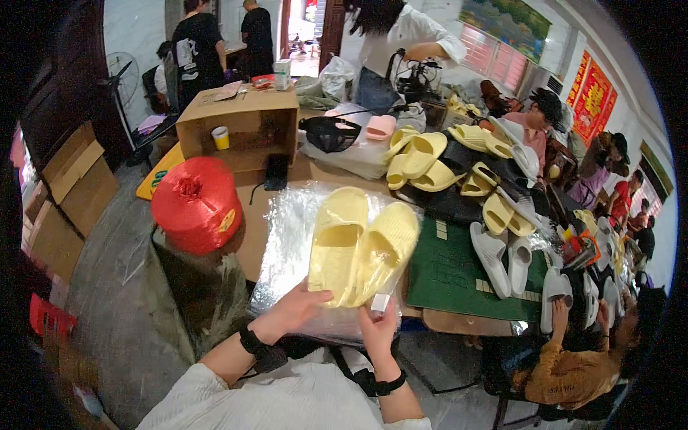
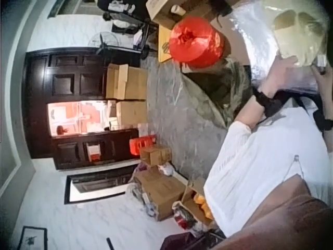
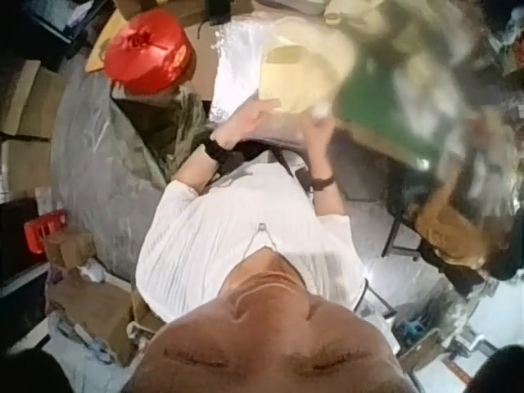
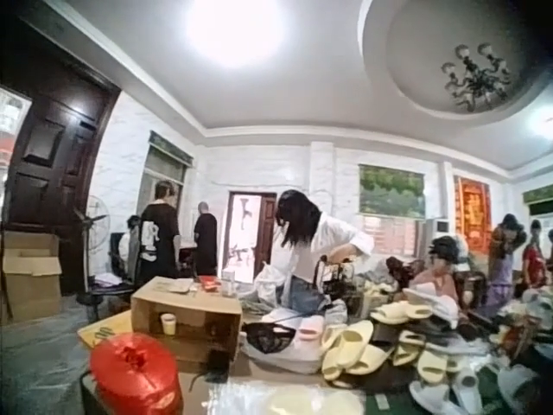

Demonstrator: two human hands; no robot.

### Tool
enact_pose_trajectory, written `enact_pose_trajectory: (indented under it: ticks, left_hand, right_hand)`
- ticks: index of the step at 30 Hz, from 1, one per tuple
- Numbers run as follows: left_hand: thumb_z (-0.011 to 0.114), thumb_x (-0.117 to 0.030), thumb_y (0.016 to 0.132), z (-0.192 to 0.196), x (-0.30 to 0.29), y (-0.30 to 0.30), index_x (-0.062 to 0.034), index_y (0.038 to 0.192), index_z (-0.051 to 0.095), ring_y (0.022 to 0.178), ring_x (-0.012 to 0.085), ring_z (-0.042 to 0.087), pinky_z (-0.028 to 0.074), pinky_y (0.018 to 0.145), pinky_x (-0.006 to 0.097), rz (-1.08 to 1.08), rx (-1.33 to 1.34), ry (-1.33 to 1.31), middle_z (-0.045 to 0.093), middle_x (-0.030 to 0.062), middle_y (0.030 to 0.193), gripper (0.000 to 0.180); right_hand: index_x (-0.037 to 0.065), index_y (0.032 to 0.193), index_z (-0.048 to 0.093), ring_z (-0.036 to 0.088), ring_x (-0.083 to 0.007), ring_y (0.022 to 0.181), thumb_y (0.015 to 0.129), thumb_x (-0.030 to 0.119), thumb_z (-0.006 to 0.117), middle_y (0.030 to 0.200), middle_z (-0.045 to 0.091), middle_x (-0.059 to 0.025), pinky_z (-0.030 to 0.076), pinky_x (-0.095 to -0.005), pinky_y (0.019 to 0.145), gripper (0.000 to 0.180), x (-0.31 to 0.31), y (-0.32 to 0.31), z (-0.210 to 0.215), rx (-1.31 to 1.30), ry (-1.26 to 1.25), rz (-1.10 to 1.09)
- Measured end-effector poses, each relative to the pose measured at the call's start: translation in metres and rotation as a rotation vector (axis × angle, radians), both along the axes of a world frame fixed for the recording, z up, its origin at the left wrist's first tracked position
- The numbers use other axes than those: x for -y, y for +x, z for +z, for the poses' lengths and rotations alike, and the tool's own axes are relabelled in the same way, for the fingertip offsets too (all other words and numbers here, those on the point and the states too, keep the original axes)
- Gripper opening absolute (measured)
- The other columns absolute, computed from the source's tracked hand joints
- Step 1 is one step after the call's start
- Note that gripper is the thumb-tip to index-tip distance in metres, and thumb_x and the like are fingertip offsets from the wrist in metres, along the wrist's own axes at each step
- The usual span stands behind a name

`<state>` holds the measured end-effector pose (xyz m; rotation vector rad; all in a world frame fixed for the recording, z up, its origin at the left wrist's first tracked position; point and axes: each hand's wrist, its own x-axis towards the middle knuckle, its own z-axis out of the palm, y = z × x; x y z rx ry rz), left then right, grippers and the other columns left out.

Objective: The recorder is seen checking and putting various pairs of sandals into plastic bags for packaging in a shoe factory.

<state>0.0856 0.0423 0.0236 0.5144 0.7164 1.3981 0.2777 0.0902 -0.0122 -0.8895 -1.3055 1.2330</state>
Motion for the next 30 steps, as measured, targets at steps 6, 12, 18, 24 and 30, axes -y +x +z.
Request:
enact_pose_trajectory:
  ticks: [6,12,18,24,30]
  left_hand:
    - [0.071,-0.002,0.085,-0.015,0.043,-0.029,-0.0019,0.14,0.048,0.117,0.0208,0.061,0.048,0.101,0.035,0.111,-0.114,0.044,0.061,0.009,0.131,0.06]
    - [0.07,0.003,0.078,-0.046,0.195,-0.13,-0.0027,0.129,0.059,0.11,0.0224,0.064,0.052,0.094,0.037,0.497,-0.183,-0.04,0.066,0.0086,0.121,0.053]
    - [0.068,0.004,0.072,-0.072,0.341,-0.194,-0.0019,0.122,0.062,0.101,0.0221,0.067,0.053,0.09,0.034,0.846,-0.608,-0.294,0.069,0.0083,0.111,0.051]
    - [0.07,-0.005,0.072,-0.175,0.381,-0.207,0.0015,0.118,0.062,0.099,0.02,0.066,0.053,0.086,0.032,0.729,-0.938,-0.687,0.07,0.0111,0.106,0.048]
    - [0.067,-0.014,0.081,-0.21,0.283,-0.245,0.0007,0.125,0.058,0.099,0.0282,0.068,0.056,0.084,0.036,0.552,-0.607,-0.991,0.068,0.0182,0.111,0.047]
  right_hand:
    - [0.002,0.104,0.062,0.057,-0.0419,0.106,0.072,0.012,0.08,0.111,0.061,-0.0195,0.046,-0.0456,0.093,0.038,0.032,0.001,0.054,0.447,0.607,0.289]
    - [0.004,0.108,0.056,0.054,-0.0372,0.117,0.071,0.008,0.078,0.123,0.057,-0.0198,0.042,-0.044,0.101,0.043,0.004,0.012,0.058,0.549,0.531,0.215]
    - [0.002,0.104,0.057,0.054,-0.0388,0.115,0.073,0.006,0.075,0.122,0.057,-0.0202,0.043,-0.044,0.099,0.036,-0.025,0.016,0.014,0.676,0.414,0.029]
    - [0.0,0.103,0.06,0.055,-0.0396,0.112,0.075,0.01,0.076,0.12,0.057,-0.0211,0.043,-0.0441,0.098,0.034,-0.022,0.013,-0.003,0.816,0.518,0.054]
    - [0.0,0.101,0.062,0.054,-0.0403,0.114,0.075,0.01,0.076,0.124,0.055,-0.0215,0.044,-0.0438,0.097,0.032,-0.014,0.015,0.0,0.879,0.482,0.074]
